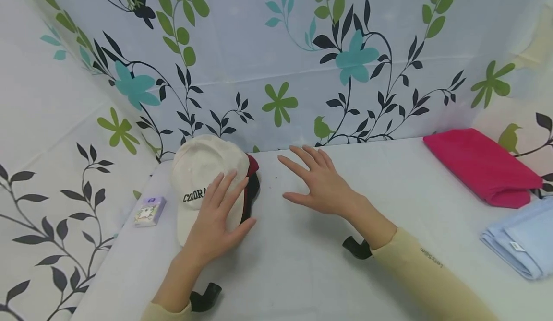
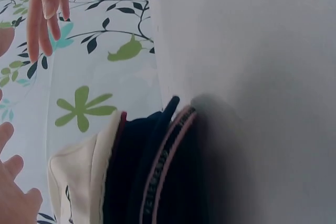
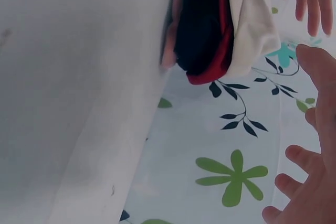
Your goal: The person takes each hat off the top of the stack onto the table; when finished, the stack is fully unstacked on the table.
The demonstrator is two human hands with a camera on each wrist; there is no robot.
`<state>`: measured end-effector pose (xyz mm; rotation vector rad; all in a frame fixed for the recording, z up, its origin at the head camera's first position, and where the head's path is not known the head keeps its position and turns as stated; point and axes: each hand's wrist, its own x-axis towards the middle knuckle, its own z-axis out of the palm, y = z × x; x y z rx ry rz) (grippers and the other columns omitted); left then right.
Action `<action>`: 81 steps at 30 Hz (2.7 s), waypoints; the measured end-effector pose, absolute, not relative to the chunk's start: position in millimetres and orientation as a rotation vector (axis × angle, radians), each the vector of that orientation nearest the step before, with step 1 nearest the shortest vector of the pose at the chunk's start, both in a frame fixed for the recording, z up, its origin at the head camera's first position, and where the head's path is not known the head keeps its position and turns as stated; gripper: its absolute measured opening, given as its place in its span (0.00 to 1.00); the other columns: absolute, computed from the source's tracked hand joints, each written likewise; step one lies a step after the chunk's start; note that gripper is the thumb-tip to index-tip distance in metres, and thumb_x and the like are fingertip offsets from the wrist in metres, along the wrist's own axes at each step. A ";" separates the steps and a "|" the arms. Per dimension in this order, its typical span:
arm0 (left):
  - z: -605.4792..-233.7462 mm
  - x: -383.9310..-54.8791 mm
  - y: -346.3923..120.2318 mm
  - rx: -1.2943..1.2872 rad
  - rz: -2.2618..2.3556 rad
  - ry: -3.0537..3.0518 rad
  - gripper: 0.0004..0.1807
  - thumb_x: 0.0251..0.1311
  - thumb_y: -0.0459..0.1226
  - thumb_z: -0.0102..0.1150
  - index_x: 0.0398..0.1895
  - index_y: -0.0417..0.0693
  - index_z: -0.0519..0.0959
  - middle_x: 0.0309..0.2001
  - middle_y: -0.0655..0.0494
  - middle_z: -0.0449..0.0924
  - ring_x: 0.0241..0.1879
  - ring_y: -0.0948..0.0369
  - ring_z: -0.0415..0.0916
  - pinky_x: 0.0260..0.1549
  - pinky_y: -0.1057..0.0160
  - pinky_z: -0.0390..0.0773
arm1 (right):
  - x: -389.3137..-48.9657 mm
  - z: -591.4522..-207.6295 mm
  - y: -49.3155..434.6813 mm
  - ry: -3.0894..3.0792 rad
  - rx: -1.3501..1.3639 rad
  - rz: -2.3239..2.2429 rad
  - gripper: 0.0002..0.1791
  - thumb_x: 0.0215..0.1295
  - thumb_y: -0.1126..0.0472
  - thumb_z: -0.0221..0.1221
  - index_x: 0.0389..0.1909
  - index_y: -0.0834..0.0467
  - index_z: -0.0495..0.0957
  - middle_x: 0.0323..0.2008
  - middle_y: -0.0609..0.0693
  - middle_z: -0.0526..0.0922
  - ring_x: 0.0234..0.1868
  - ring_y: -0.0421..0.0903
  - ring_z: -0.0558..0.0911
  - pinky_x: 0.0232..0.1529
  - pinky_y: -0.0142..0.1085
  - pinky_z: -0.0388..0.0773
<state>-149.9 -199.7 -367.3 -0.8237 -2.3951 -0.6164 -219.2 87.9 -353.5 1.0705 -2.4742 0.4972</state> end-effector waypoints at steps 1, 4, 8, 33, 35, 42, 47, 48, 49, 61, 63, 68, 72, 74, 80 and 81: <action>-367.3 -149.3 -202.1 -0.809 -0.628 -2.396 0.41 0.59 0.50 0.65 0.76 0.53 0.64 0.77 0.46 0.56 0.75 0.42 0.48 0.66 0.31 0.54 | -220.3 -352.7 84.7 -2.469 1.073 0.509 0.44 0.65 0.40 0.64 0.78 0.48 0.59 0.76 0.57 0.57 0.74 0.62 0.55 0.71 0.64 0.47; -367.8 -147.4 -210.1 -0.763 -0.655 -2.408 0.42 0.57 0.47 0.67 0.76 0.51 0.65 0.77 0.47 0.56 0.75 0.43 0.48 0.65 0.31 0.55 | -223.1 -350.4 75.2 -2.471 1.075 0.538 0.44 0.65 0.41 0.64 0.78 0.48 0.59 0.76 0.57 0.57 0.74 0.61 0.55 0.70 0.64 0.48; -368.6 -143.7 -220.2 -0.689 -0.684 -2.438 0.43 0.55 0.45 0.69 0.75 0.51 0.65 0.78 0.50 0.54 0.76 0.45 0.47 0.65 0.30 0.56 | -226.5 -348.5 63.0 -2.488 1.082 0.560 0.43 0.66 0.40 0.63 0.78 0.48 0.60 0.76 0.56 0.57 0.74 0.60 0.55 0.70 0.64 0.49; -387.8 -124.6 -285.2 -0.272 -1.053 -2.433 0.49 0.56 0.33 0.71 0.79 0.50 0.56 0.78 0.47 0.52 0.76 0.46 0.48 0.67 0.33 0.52 | -254.8 -329.8 -20.5 -2.427 1.150 0.779 0.41 0.66 0.42 0.64 0.77 0.49 0.62 0.70 0.56 0.65 0.67 0.59 0.67 0.65 0.58 0.64; -390.9 -124.7 -289.0 -0.237 -1.099 -2.430 0.48 0.57 0.33 0.70 0.79 0.48 0.56 0.78 0.46 0.52 0.75 0.47 0.49 0.67 0.34 0.55 | -256.4 -329.6 -25.9 -2.428 1.151 0.822 0.41 0.66 0.43 0.65 0.77 0.50 0.62 0.69 0.54 0.66 0.66 0.58 0.67 0.64 0.56 0.65; -398.1 -125.0 -299.1 -0.051 -1.301 -2.500 0.49 0.63 0.37 0.67 0.81 0.46 0.47 0.79 0.43 0.47 0.73 0.41 0.51 0.65 0.35 0.60 | -260.9 -330.3 -43.8 -2.499 1.128 0.987 0.43 0.66 0.45 0.66 0.78 0.49 0.60 0.69 0.54 0.65 0.65 0.54 0.67 0.63 0.46 0.68; -403.1 -128.1 -304.9 0.068 -1.408 -2.556 0.51 0.67 0.42 0.65 0.82 0.48 0.42 0.80 0.43 0.43 0.74 0.40 0.50 0.66 0.37 0.59 | -260.5 -327.5 -53.2 -2.556 1.079 1.096 0.44 0.66 0.44 0.66 0.79 0.47 0.57 0.68 0.55 0.65 0.65 0.51 0.67 0.62 0.46 0.71; -404.5 -128.7 -305.8 0.083 -1.430 -2.554 0.50 0.67 0.42 0.64 0.82 0.48 0.41 0.80 0.43 0.43 0.74 0.40 0.50 0.67 0.38 0.59 | -261.3 -327.4 -54.9 -2.559 1.076 1.104 0.44 0.66 0.45 0.66 0.79 0.47 0.57 0.67 0.55 0.66 0.64 0.50 0.68 0.62 0.45 0.71; -405.9 -129.1 -306.5 0.097 -1.450 -2.553 0.50 0.68 0.42 0.64 0.82 0.49 0.41 0.80 0.43 0.43 0.74 0.41 0.50 0.67 0.38 0.59 | -261.6 -326.9 -56.4 -2.567 1.077 1.112 0.44 0.66 0.45 0.65 0.79 0.47 0.57 0.67 0.54 0.66 0.63 0.49 0.69 0.61 0.44 0.72; -412.5 -132.6 -312.2 0.173 -1.471 -2.588 0.48 0.70 0.47 0.61 0.82 0.50 0.42 0.78 0.44 0.49 0.71 0.46 0.57 0.66 0.49 0.63 | -261.7 -324.5 -70.4 -2.601 1.078 1.160 0.41 0.69 0.51 0.63 0.79 0.54 0.57 0.61 0.55 0.70 0.54 0.46 0.72 0.55 0.34 0.72; -412.5 -133.4 -312.8 0.178 -1.449 -2.602 0.48 0.69 0.47 0.62 0.82 0.49 0.44 0.78 0.44 0.51 0.69 0.47 0.59 0.64 0.55 0.65 | -262.2 -324.6 -72.4 -2.606 1.073 1.157 0.41 0.69 0.52 0.63 0.78 0.55 0.57 0.61 0.56 0.70 0.53 0.46 0.72 0.55 0.33 0.72; -412.6 -136.1 -312.7 0.193 -1.458 -2.623 0.47 0.69 0.49 0.62 0.81 0.47 0.47 0.76 0.42 0.54 0.66 0.48 0.62 0.64 0.51 0.64 | -262.4 -326.2 -76.1 -2.645 1.026 1.149 0.39 0.70 0.54 0.61 0.78 0.56 0.58 0.60 0.56 0.71 0.51 0.46 0.74 0.53 0.33 0.75; -412.3 -137.5 -313.4 0.238 -1.478 -2.623 0.45 0.69 0.50 0.61 0.81 0.46 0.51 0.74 0.42 0.58 0.62 0.52 0.64 0.61 0.59 0.66 | -262.2 -327.5 -79.4 -2.673 0.998 1.123 0.38 0.70 0.53 0.61 0.78 0.55 0.59 0.62 0.56 0.71 0.54 0.46 0.74 0.53 0.32 0.75; -412.3 -137.9 -313.9 0.261 -1.478 -2.620 0.43 0.69 0.49 0.61 0.80 0.46 0.53 0.72 0.42 0.60 0.59 0.55 0.65 0.55 0.69 0.66 | -261.6 -327.1 -81.1 -2.679 0.987 1.117 0.38 0.70 0.53 0.61 0.78 0.55 0.60 0.63 0.56 0.71 0.55 0.46 0.74 0.53 0.32 0.75; -413.3 -140.8 -314.6 0.288 -1.500 -2.597 0.41 0.68 0.48 0.63 0.78 0.43 0.59 0.70 0.45 0.64 0.49 0.64 0.68 0.40 0.77 0.70 | -260.0 -326.8 -83.5 -2.713 0.908 1.123 0.35 0.72 0.56 0.59 0.77 0.54 0.60 0.63 0.56 0.72 0.57 0.47 0.74 0.55 0.34 0.76; -413.5 -141.4 -314.4 0.292 -1.506 -2.593 0.41 0.68 0.48 0.64 0.77 0.43 0.59 0.69 0.46 0.65 0.48 0.65 0.69 0.39 0.77 0.71 | -259.9 -327.2 -83.6 -2.721 0.892 1.124 0.34 0.73 0.57 0.58 0.77 0.54 0.60 0.63 0.56 0.72 0.57 0.47 0.74 0.55 0.35 0.76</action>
